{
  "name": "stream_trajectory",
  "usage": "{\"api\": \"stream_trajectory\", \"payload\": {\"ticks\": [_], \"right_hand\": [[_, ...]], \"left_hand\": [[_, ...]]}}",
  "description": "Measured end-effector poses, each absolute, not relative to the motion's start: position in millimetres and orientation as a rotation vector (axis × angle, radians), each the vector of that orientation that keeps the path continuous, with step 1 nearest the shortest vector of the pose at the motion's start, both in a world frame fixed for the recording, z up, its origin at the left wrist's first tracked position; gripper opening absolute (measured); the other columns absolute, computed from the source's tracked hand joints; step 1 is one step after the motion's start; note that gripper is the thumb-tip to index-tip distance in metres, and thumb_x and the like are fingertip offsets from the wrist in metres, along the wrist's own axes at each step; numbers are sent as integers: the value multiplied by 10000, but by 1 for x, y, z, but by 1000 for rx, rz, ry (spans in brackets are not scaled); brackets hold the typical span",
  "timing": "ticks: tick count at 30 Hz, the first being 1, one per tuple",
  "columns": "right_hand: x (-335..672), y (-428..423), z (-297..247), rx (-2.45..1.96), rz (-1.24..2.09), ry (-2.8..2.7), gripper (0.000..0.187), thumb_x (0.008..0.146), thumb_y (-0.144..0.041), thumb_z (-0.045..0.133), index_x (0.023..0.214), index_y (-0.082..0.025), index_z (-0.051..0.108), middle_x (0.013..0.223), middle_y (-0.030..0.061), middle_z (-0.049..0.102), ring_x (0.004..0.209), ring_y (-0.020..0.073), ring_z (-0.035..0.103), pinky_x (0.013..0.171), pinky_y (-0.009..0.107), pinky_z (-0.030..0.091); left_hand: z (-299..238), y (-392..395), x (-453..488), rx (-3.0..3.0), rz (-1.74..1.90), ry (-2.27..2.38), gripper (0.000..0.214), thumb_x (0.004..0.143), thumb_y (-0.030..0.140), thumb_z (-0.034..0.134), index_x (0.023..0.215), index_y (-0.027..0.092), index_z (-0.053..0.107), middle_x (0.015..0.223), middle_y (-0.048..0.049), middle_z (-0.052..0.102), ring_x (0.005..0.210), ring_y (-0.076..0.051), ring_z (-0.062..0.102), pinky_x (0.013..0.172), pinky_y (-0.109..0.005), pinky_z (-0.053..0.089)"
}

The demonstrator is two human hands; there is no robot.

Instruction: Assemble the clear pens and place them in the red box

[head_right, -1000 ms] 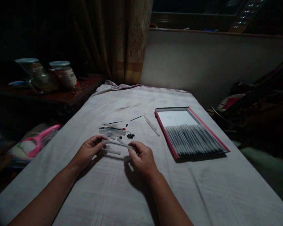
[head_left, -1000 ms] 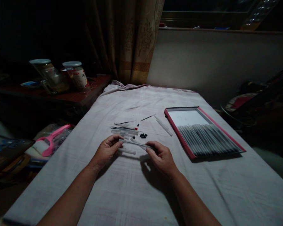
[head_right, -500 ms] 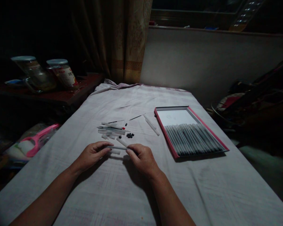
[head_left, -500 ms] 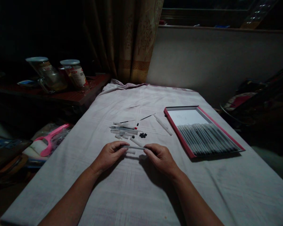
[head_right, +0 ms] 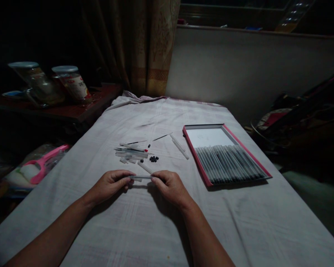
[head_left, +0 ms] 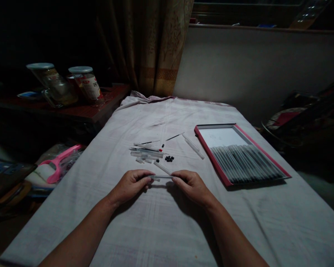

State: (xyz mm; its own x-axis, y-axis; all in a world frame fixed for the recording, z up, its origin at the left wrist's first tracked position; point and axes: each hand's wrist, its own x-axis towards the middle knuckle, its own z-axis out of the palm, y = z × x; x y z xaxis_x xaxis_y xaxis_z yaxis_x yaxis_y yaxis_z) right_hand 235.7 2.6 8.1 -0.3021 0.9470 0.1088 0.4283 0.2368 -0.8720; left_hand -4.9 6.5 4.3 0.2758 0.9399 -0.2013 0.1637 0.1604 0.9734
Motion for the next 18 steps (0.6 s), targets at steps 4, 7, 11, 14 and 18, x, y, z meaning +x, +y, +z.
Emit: {"api": "stream_trajectory", "payload": {"ticks": [4,7,11,14,18], "right_hand": [[235,3,6,-1252,1004,-1851,238,864,-292,565,864,-185,777,800,52,765,740,208,701,695,292,534],[235,3,6,-1243,1013,-1854,235,875,-282,564,869,-183,776,801,52,764,737,203,701,689,285,529],[234,2,8,-1217,1023,-1877,243,886,-258,545,872,-184,776,780,39,757,728,185,697,677,262,517],[234,3,8,-1215,987,-1914,237,889,-248,546,868,-183,774,773,38,749,716,174,684,672,252,503],[235,3,8,-1240,956,-1962,236,897,-245,540,858,-194,767,770,31,741,703,163,664,671,245,486]], "left_hand": [[4,7,-5,1281,787,1184,333,712,380,710,942,147,773,644,-35,665,560,-127,560,546,-247,446],[4,6,-4,1276,788,1205,317,701,365,712,928,155,780,665,-45,690,556,-132,567,540,-251,455],[6,5,-3,1296,804,1220,271,701,345,712,896,173,787,693,-53,715,556,-137,572,529,-253,466],[8,6,-2,1298,799,1230,282,690,349,719,896,170,788,688,-55,716,560,-143,583,541,-262,480],[8,7,-1,1305,795,1228,291,677,364,731,888,172,788,697,-59,718,571,-152,594,563,-278,494]]}}
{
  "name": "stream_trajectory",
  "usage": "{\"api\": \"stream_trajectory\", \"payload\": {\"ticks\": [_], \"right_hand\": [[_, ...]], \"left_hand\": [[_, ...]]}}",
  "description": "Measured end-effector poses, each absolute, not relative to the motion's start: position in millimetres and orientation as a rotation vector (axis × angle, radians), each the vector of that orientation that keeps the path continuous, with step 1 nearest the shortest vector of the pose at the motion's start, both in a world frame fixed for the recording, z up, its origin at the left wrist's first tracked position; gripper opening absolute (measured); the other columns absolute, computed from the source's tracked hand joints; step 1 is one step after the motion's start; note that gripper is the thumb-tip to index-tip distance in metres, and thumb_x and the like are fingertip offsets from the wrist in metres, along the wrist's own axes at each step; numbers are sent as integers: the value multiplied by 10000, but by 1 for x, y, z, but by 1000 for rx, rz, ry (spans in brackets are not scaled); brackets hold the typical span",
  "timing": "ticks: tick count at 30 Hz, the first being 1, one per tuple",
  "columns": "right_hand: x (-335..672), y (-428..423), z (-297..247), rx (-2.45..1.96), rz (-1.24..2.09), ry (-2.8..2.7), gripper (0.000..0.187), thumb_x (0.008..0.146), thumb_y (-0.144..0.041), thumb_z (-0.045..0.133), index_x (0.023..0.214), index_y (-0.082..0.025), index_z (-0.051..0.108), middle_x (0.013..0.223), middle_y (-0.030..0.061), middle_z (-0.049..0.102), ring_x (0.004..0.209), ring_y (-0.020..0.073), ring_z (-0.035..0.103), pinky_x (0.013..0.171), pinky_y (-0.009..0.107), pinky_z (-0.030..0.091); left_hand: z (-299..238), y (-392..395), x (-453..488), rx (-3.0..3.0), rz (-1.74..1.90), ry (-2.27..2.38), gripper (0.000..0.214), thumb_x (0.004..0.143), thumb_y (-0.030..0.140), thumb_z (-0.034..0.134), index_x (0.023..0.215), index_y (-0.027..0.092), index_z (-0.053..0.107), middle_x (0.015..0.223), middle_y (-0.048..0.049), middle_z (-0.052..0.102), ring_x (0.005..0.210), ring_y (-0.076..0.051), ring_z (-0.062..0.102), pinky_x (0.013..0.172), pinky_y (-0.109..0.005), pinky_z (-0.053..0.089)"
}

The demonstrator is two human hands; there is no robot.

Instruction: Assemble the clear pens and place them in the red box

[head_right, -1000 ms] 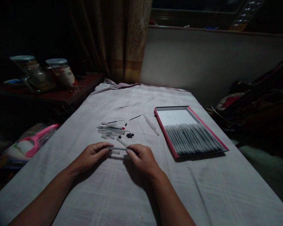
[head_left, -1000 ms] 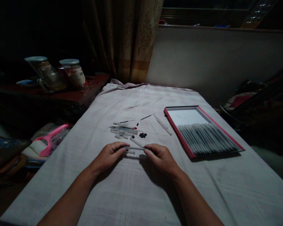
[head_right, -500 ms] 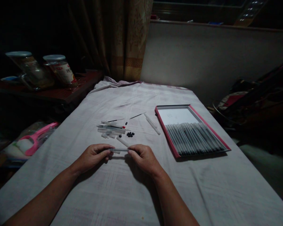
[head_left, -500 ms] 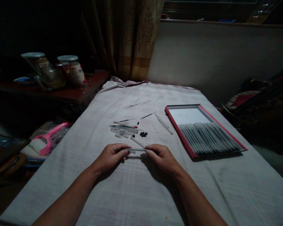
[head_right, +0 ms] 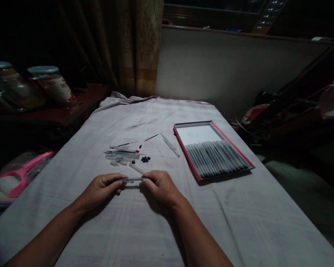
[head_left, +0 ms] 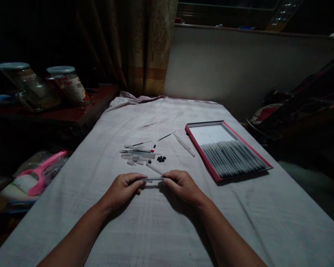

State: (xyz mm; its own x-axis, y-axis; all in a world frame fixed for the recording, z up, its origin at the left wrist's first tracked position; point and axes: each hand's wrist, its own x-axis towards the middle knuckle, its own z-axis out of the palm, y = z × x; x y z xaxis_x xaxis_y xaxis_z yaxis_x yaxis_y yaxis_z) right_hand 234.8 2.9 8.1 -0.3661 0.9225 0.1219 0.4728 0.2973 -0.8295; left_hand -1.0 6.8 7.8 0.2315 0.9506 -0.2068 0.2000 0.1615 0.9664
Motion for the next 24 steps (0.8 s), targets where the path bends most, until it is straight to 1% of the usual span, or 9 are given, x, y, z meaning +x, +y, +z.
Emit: {"api": "stream_trajectory", "payload": {"ticks": [6,8,10,11,14,16,18,21,24], "right_hand": [[233,1,15,-1287,872,-1997,236,894,-230,528,857,-192,758,777,30,736,715,163,668,672,247,480],[236,2,17,-1288,797,-1982,213,879,-225,549,862,-199,759,776,33,730,715,164,665,677,257,486],[246,5,19,-1276,678,-1887,196,868,-240,570,865,-202,762,798,49,727,744,173,666,700,272,504],[255,8,20,-1278,598,-1805,193,863,-260,580,860,-201,764,815,61,725,770,183,669,719,285,514],[300,15,19,-1368,294,-1490,234,842,-361,608,848,-198,775,895,95,721,858,220,670,799,340,533],[343,18,17,-1509,66,-1304,280,821,-405,616,852,-181,780,900,107,718,856,239,663,828,379,527],[389,18,13,-1650,-139,-1155,307,780,-427,621,811,-167,781,881,119,720,877,269,656,875,425,507],[445,15,7,-1927,-300,-973,283,743,-390,617,802,-171,786,898,115,723,904,288,639,854,426,493],[473,15,2,-2144,-346,-874,279,766,-367,597,871,-199,793,966,100,716,900,279,610,814,420,466]], "left_hand": [[4,8,2,1288,823,1204,330,709,410,729,917,154,749,671,-38,677,614,-149,594,600,-272,485],[3,9,2,1265,844,1194,419,704,421,745,1029,160,715,679,-23,665,627,-146,599,610,-267,481],[3,11,2,1226,884,1171,537,688,429,766,1151,179,659,753,-24,676,641,-141,610,616,-265,485],[4,11,2,1209,899,1160,574,681,435,774,1182,190,638,797,-30,682,649,-141,617,619,-268,489],[5,12,0,1190,905,1157,564,665,459,784,1144,198,644,872,-53,691,657,-147,627,618,-280,497],[6,13,0,1196,890,1167,544,654,471,787,1103,191,663,849,-56,693,652,-153,624,617,-288,498],[7,13,1,1209,874,1182,529,648,483,785,1066,177,680,810,-54,693,652,-157,618,625,-294,497],[6,12,3,1239,848,1220,516,647,507,775,1019,157,700,764,-57,694,666,-165,615,645,-299,496],[5,13,4,1266,839,1237,517,645,526,770,996,151,710,763,-70,705,676,-173,620,656,-304,498]]}}
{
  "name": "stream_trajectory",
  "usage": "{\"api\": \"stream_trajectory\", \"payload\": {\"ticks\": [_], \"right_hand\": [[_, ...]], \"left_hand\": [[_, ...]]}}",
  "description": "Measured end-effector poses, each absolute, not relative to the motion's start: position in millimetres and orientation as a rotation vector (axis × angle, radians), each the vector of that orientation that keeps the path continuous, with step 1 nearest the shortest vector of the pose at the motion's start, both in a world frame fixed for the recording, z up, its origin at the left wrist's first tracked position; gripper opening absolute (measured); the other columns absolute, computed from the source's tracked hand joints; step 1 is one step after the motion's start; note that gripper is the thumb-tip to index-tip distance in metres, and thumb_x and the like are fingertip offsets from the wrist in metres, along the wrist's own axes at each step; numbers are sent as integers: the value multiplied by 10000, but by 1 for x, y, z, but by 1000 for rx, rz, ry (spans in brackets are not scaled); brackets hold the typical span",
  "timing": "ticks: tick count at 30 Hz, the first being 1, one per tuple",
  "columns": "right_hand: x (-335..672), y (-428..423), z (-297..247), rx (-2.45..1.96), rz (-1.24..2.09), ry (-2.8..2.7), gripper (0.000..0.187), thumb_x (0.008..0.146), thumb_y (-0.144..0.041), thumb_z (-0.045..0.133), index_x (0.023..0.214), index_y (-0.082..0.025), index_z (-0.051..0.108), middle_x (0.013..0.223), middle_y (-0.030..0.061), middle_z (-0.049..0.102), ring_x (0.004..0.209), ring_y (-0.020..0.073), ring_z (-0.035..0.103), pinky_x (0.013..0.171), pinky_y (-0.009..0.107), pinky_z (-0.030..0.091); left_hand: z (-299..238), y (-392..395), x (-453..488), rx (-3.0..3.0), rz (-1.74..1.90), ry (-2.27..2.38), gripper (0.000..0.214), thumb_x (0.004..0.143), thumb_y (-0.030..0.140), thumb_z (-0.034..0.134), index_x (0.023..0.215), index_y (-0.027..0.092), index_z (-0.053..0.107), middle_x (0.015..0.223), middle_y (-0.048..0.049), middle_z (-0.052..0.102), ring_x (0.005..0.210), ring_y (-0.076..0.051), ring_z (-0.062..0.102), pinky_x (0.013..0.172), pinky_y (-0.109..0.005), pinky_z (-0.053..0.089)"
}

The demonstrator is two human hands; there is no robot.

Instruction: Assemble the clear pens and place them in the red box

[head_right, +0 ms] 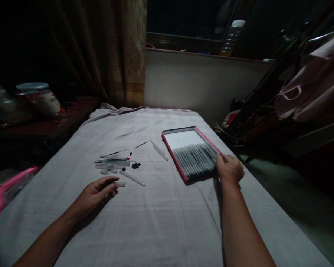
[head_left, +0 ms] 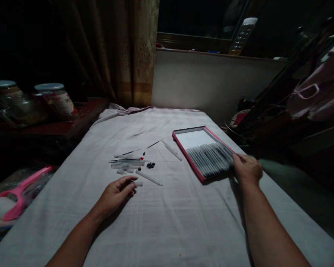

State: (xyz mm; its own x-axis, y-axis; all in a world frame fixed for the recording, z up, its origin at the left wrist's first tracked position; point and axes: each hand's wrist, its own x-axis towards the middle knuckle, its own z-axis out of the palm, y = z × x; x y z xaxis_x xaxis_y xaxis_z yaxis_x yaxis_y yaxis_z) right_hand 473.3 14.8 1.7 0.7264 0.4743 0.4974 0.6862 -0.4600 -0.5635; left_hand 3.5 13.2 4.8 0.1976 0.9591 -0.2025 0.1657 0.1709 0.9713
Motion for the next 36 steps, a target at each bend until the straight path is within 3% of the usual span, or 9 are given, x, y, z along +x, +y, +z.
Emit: {"api": "stream_trajectory", "payload": {"ticks": [8,11,16,22,29,33,36], "right_hand": [[470,26,-3,-2376,-263,-844,320,810,-391,572,969,-218,789,1147,114,690,1040,337,539,897,529,364],[469,25,-4,-2378,-232,-855,317,806,-373,577,990,-222,786,1163,117,686,1062,348,536,907,544,361],[466,21,-8,-2273,-373,-906,323,824,-330,527,988,-198,774,1105,142,684,1028,348,544,869,547,384],[414,29,5,-1891,-511,-1364,270,842,-262,518,933,-184,760,1035,128,708,1000,309,583,882,474,435],[295,40,23,-1467,-87,-1931,253,872,-193,508,959,-190,746,988,103,724,932,231,627,871,350,472],[250,31,27,-1610,318,-2186,207,900,-297,557,890,-209,744,909,59,717,833,188,635,748,286,445],[238,21,28,-1715,443,-2351,181,853,-356,629,885,-207,725,914,53,690,821,187,618,687,273,403]], "left_hand": [[4,13,3,1222,876,1205,499,647,519,784,979,152,713,762,-70,707,650,-160,619,624,-286,504],[8,11,4,1163,883,1203,495,639,501,800,978,153,706,751,-59,691,635,-150,618,543,-238,475],[11,11,-2,1027,915,1233,579,622,547,799,1034,163,662,747,-22,657,465,-93,540,333,-158,314],[11,19,-12,968,1059,1179,516,633,530,802,974,163,677,721,8,641,382,-36,452,310,-146,349],[13,29,-28,858,1311,1203,487,560,515,850,846,150,700,643,19,606,468,-61,504,323,-115,342],[16,32,-32,820,1394,1222,483,527,506,858,808,150,690,618,25,589,491,-70,501,326,-115,341],[17,31,-31,841,1403,1240,470,546,512,836,812,157,682,616,29,583,484,-77,507,330,-127,350]]}}
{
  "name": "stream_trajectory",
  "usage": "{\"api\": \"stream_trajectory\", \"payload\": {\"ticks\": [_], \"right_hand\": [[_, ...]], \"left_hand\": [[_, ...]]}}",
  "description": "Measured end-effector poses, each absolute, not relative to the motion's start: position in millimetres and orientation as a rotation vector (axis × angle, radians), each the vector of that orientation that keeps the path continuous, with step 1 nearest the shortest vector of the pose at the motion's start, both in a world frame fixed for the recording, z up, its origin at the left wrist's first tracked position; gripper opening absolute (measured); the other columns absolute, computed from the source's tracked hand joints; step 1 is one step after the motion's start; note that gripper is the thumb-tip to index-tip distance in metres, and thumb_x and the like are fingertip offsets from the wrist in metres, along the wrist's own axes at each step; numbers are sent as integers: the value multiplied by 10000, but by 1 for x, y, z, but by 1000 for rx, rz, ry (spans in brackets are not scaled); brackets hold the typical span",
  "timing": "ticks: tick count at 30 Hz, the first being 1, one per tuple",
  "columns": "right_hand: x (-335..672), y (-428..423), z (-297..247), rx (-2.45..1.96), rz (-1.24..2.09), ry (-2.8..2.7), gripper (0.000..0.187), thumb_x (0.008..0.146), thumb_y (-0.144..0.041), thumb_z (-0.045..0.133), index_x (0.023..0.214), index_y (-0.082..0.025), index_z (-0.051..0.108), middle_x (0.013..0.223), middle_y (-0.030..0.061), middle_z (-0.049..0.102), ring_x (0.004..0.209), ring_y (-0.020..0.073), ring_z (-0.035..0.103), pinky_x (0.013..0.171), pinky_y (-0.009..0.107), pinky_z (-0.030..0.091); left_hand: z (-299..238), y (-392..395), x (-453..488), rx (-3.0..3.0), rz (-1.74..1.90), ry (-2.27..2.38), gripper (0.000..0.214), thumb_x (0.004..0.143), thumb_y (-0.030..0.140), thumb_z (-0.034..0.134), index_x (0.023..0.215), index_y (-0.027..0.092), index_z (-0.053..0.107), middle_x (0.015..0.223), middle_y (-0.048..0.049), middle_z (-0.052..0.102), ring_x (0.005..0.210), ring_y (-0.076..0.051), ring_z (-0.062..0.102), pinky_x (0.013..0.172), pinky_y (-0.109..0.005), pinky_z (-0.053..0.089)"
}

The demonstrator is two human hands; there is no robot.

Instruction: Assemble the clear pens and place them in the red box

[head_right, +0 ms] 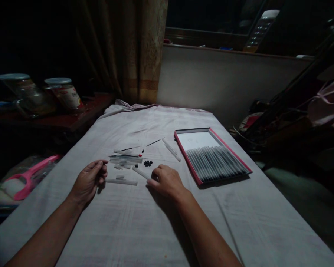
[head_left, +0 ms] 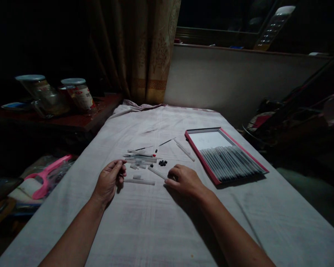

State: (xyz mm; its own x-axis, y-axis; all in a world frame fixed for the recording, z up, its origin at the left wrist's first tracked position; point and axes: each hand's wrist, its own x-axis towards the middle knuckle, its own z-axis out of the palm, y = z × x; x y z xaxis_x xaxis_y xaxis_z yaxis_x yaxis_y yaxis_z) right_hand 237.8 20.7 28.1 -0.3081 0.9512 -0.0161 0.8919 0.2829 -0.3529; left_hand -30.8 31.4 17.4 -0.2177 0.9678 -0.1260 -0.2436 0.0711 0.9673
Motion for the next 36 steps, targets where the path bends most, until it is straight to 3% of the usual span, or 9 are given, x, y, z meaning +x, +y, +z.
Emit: {"api": "stream_trajectory", "payload": {"ticks": [6,10,13,15,18,22,27,32,36], "right_hand": [[237,6,25,-1780,491,-2239,161,898,-256,533,936,-187,673,898,60,685,806,178,606,711,272,388],[225,-2,25,-1577,719,-2048,165,898,-272,521,922,-197,665,826,38,689,727,172,603,662,272,409],[210,-5,26,-1455,785,-2063,153,886,-256,530,903,-196,670,813,34,688,708,168,598,647,271,417],[202,-4,26,-1405,795,-2100,158,885,-247,534,912,-194,680,828,37,695,719,167,603,659,272,424],[199,6,25,-1322,798,-2174,185,899,-253,530,909,-191,703,850,48,708,757,172,625,692,274,441],[206,35,21,-1417,657,-2143,202,909,-254,536,894,-196,729,892,69,730,809,191,653,735,286,458],[217,86,17,-1724,351,-2094,233,907,-225,546,1051,-227,730,1038,76,729,918,210,658,775,290,470],[225,134,24,-1956,57,-2224,366,936,-226,498,1269,-257,645,1216,112,641,1003,245,633,777,322,474],[230,161,26,-1929,24,-2324,314,914,-202,519,1168,-220,702,1220,148,620,1071,291,592,791,349,461]], "left_hand": [[14,19,-19,1096,1240,1329,428,646,557,764,775,155,691,571,28,576,408,-68,457,345,-169,369],[12,11,-7,1215,1127,1286,453,638,549,785,842,147,738,679,-28,663,530,-111,556,467,-212,465],[16,10,-2,1172,1079,1258,538,635,569,785,974,154,736,673,-22,664,484,-93,510,429,-196,406],[19,10,-2,1128,1065,1239,551,642,602,767,961,155,722,645,-17,650,450,-85,483,394,-187,365],[23,11,-5,1071,1140,1213,528,676,640,726,901,164,674,765,-39,686,495,-96,530,400,-189,395],[21,14,-10,953,1339,1203,528,687,657,708,878,181,586,707,11,648,539,-105,570,460,-196,464],[16,19,-12,955,1390,1220,481,736,636,672,897,194,569,557,95,477,409,-55,435,360,-143,343],[13,22,-12,972,1295,1262,554,716,664,667,996,192,594,637,82,515,402,-40,436,321,-128,296],[11,23,-13,959,1239,1252,562,688,615,707,1024,180,594,696,58,556,427,-47,475,316,-131,311]]}}
